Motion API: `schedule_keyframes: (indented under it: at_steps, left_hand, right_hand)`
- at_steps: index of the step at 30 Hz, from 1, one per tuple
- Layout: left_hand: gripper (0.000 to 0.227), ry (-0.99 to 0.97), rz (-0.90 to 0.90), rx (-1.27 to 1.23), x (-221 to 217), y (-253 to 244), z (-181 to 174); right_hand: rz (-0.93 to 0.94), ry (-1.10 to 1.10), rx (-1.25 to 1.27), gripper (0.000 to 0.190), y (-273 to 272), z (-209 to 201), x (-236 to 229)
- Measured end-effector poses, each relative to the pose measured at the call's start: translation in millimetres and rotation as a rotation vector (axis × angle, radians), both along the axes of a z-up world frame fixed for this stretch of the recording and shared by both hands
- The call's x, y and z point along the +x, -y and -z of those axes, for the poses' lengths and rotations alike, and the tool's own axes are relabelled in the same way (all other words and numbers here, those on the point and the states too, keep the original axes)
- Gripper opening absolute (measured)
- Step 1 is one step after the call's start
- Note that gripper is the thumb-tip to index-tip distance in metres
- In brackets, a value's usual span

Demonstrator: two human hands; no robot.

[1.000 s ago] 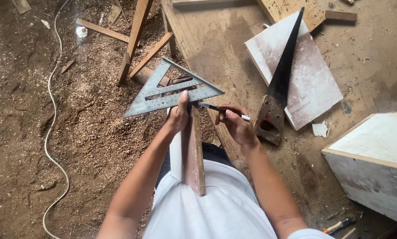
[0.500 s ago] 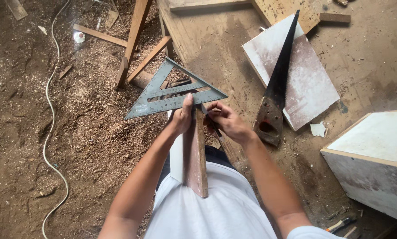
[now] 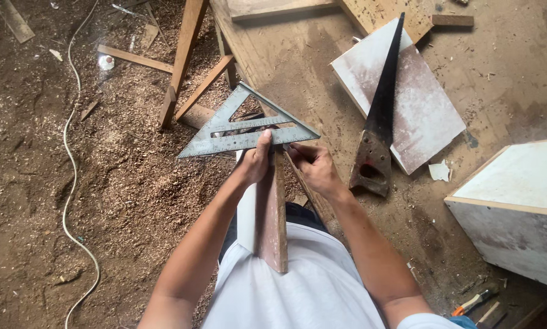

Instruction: The person uses a hand saw to smooth the edge of a rectangular board, then places a set square on the board and uses a pencil to mark measurement lines. The person repositions the set square and marks additional lines on the board's surface.

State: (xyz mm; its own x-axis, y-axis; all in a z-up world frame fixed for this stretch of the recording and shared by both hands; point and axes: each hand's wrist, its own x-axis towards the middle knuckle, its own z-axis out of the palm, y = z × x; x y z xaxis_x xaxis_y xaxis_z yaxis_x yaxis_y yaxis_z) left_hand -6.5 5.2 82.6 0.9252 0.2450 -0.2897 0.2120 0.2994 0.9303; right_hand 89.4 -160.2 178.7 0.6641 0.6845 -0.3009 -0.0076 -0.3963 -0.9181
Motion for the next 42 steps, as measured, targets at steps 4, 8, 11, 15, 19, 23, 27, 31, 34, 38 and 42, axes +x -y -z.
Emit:
schedule_keyframes:
  at_steps: [4,8,11,15,19,23,27,31,34,38,42]
  left_hand:
    - [0.079,-0.114,-0.010,0.066,-12,-6,-2]
    - [0.076,-0.010,-0.030,0.078,-26,-17,-16]
    - [0.065,0.077,-0.058,-0.049,-39,-30,-26]
    - [0.064,-0.025,-0.070,-0.152,-49,-44,-34]
    - [0.062,-0.028,-0.061,-0.112,-61,-50,-40]
    - [0.057,0.012,-0.087,-0.202,-66,-53,-53]
    - [0.057,-0.022,-0.070,-0.107,-77,-57,-65]
    - [0.062,-0.036,-0.088,-0.077,-81,-58,-69]
    - [0.064,-0.052,-0.111,-0.052,-82,-54,-68]
    - [0.059,-0.090,-0.139,-0.099,-84,-47,-68]
    - [0.054,0.118,-0.125,-0.060,-82,-47,-65]
  right_hand:
    - [0.018,-0.107,0.126,0.023,-6,10,-9]
    - [0.013,-0.140,0.153,0.026,-14,6,-17]
    - [-0.049,-0.104,0.075,0.030,-23,-4,-23]
    - [-0.116,-0.025,-0.128,0.039,-36,-18,-27]
    - [-0.164,-0.022,-0.260,0.045,-49,-28,-30]
    - [-0.189,-0.010,-0.326,0.046,-57,-36,-39]
    - [-0.223,0.045,-0.292,0.045,-61,-39,-43]
    - [-0.251,0.122,-0.349,0.053,-59,-40,-46]
    - [-0.261,0.152,-0.318,0.054,-57,-40,-47]
    - [-0.251,0.175,-0.227,0.054,-51,-40,-49]
    - [-0.256,0.166,-0.258,0.051,-46,-37,-49]
